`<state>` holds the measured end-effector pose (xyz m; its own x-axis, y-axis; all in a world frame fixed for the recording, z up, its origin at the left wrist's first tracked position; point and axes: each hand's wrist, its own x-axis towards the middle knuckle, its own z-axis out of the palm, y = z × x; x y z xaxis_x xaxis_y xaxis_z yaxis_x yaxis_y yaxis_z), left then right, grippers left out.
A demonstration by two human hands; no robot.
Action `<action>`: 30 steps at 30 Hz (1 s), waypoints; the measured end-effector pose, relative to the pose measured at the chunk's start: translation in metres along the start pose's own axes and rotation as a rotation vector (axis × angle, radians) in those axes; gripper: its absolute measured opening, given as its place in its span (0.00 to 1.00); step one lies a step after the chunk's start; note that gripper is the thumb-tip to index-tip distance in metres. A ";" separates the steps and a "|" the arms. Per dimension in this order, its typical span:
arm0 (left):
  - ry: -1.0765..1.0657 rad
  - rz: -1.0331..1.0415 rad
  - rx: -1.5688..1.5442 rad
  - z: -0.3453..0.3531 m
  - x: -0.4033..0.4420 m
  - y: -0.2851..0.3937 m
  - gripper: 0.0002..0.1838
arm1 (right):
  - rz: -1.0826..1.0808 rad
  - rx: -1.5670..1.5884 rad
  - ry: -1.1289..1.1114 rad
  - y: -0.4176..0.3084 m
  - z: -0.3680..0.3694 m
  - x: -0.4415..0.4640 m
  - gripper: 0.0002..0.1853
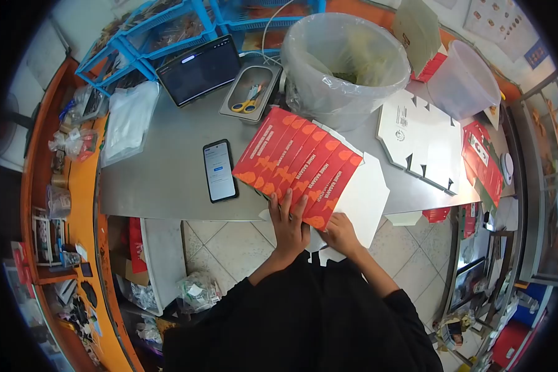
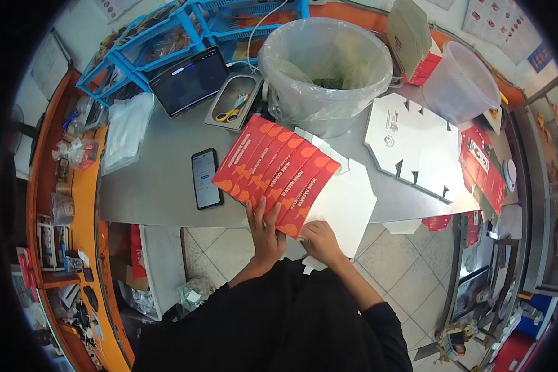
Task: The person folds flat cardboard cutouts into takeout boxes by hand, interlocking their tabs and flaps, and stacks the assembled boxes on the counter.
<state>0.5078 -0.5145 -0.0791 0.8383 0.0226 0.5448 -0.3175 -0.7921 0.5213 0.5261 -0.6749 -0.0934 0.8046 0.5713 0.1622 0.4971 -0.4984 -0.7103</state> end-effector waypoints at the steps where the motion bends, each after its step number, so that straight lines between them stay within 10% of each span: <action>1: 0.007 -0.001 0.023 0.002 0.000 0.004 0.30 | -0.040 -0.028 -0.003 0.011 0.009 0.007 0.20; 7: -0.041 0.027 0.073 0.004 0.009 0.000 0.30 | -0.094 0.148 0.272 0.012 0.038 0.031 0.16; 13: -0.217 0.021 -0.039 -0.009 0.003 -0.015 0.33 | -0.108 0.065 0.074 0.024 -0.025 0.002 0.21; 19: -0.175 -0.047 -0.002 -0.028 0.004 -0.008 0.34 | 0.657 -0.453 0.699 0.205 -0.226 -0.147 0.18; 26: 0.445 -0.196 0.317 -0.009 0.047 0.080 0.16 | 0.647 -0.707 0.292 0.318 -0.398 -0.218 0.31; 30: 0.439 -0.090 0.241 0.042 0.068 0.136 0.12 | 0.709 -0.444 -0.023 0.331 -0.431 -0.203 0.30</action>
<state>0.5402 -0.6465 0.0015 0.5758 0.3101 0.7565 -0.0981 -0.8924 0.4405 0.6673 -1.2369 -0.0665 0.9703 0.0367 -0.2392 -0.0385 -0.9524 -0.3023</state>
